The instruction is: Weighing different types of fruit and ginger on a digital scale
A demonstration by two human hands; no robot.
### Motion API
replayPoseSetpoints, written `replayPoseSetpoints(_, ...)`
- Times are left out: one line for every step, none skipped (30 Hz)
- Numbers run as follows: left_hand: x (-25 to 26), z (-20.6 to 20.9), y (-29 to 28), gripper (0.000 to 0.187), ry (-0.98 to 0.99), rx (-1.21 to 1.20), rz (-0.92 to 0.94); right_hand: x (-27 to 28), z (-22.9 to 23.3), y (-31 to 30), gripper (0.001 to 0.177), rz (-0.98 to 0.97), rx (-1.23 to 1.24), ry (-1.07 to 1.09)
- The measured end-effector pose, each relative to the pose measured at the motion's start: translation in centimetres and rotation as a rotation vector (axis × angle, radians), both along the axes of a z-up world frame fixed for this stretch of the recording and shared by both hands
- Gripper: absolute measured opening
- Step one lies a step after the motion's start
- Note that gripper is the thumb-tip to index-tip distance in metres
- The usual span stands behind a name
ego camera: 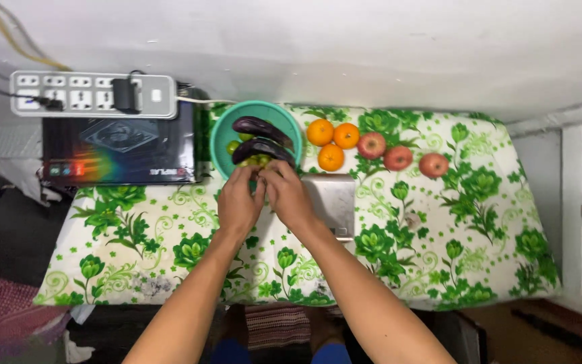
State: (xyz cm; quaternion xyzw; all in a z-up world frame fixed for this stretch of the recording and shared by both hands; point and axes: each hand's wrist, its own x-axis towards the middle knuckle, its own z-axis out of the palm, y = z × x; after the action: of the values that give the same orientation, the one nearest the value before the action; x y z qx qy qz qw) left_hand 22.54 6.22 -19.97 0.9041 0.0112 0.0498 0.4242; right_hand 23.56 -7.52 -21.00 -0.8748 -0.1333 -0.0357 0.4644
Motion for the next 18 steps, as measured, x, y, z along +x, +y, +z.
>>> replayPoseSetpoints(-0.1, 0.7, -0.6, 0.024, 0.002, 0.000, -0.017, -0.8, 0.1, -0.8, 0.026, -0.017, 0.000, 0.002)
replayPoseSetpoints(-0.2, 1.3, -1.6, 0.024, 0.060, -0.015, -0.017, -1.5, 0.2, -1.8, 0.025, -0.033, 0.041, -0.012)
replayPoseSetpoints(-0.2, 1.9, -2.5, 0.025, 0.118, -0.030, -0.018, -2.2, 0.3, -2.9, 0.024, -0.049, 0.081, -0.027)
replayPoseSetpoints(-0.4, 1.9, -3.5, 0.025, 0.120, -0.033, -0.033, -2.9, 0.0, -4.3, 0.024, -0.064, 0.076, -0.026)
replayPoseSetpoints(-0.5, 1.8, -4.5, 0.024, 0.084, -0.045, -0.049, -3.6, -0.2, -5.6, 0.022, -0.121, 0.083, 0.003)
replayPoseSetpoints(-0.7, 1.8, -5.4, 0.023, 0.045, -0.057, -0.063, -4.3, -0.5, -6.9, 0.020, -0.176, 0.092, 0.031)
replayPoseSetpoints(-0.7, 1.8, -6.6, 0.023, 0.046, -0.059, -0.076, -4.9, -0.3, -8.5, 0.020, -0.189, 0.089, 0.031)
replayPoseSetpoints(-0.9, 1.8, -7.7, 0.025, 0.058, -0.079, -0.125, -5.6, -0.1, -10.1, 0.021, -0.244, 0.084, 0.080)
replayPoseSetpoints(-1.1, 1.7, -8.8, 0.027, 0.070, -0.099, -0.174, -6.3, 0.1, -11.7, 0.022, -0.298, 0.080, 0.129)
replayPoseSetpoints(-1.3, 1.2, -10.0, 0.027, 0.069, -0.100, -0.184, -6.9, -0.3, -13.5, 0.022, -0.308, 0.080, 0.127)
replayPoseSetpoints(-1.5, 0.6, -11.2, 0.027, 0.069, -0.106, -0.230, -7.5, -0.6, -15.3, 0.023, -0.340, 0.041, 0.117)
replayPoseSetpoints(-1.8, 0.0, -12.3, 0.026, 0.070, -0.113, -0.276, -8.1, -0.9, -17.1, 0.025, -0.370, 0.002, 0.109)
replayPoseSetpoints(-2.1, -0.3, -13.4, 0.026, 0.071, -0.114, -0.284, -8.7, -1.1, -18.4, 0.025, -0.379, 0.001, 0.109)
replayPoseSetpoints(-2.3, -0.6, -14.5, 0.028, 0.103, -0.111, -0.314, -9.2, -1.3, -19.8, 0.024, -0.415, -0.020, 0.137)
replayPoseSetpoints(-2.6, -0.9, -15.6, 0.030, 0.134, -0.108, -0.344, -9.6, -1.5, -21.2, 0.023, -0.451, -0.040, 0.165)
replayPoseSetpoints(-2.8, -1.0, -16.6, 0.030, 0.135, -0.108, -0.351, -10.0, -2.0, -22.5, 0.023, -0.458, -0.040, 0.165)
replayPoseSetpoints(-3.0, -1.2, -17.6, 0.031, 0.155, -0.107, -0.373, -10.5, -2.4, -23.8, 0.024, -0.462, -0.051, 0.167)
replayPoseSetpoints(-3.2, -1.3, -18.4, 0.031, 0.176, -0.106, -0.393, -10.9, -2.9, -25.0, 0.024, -0.466, -0.060, 0.169)
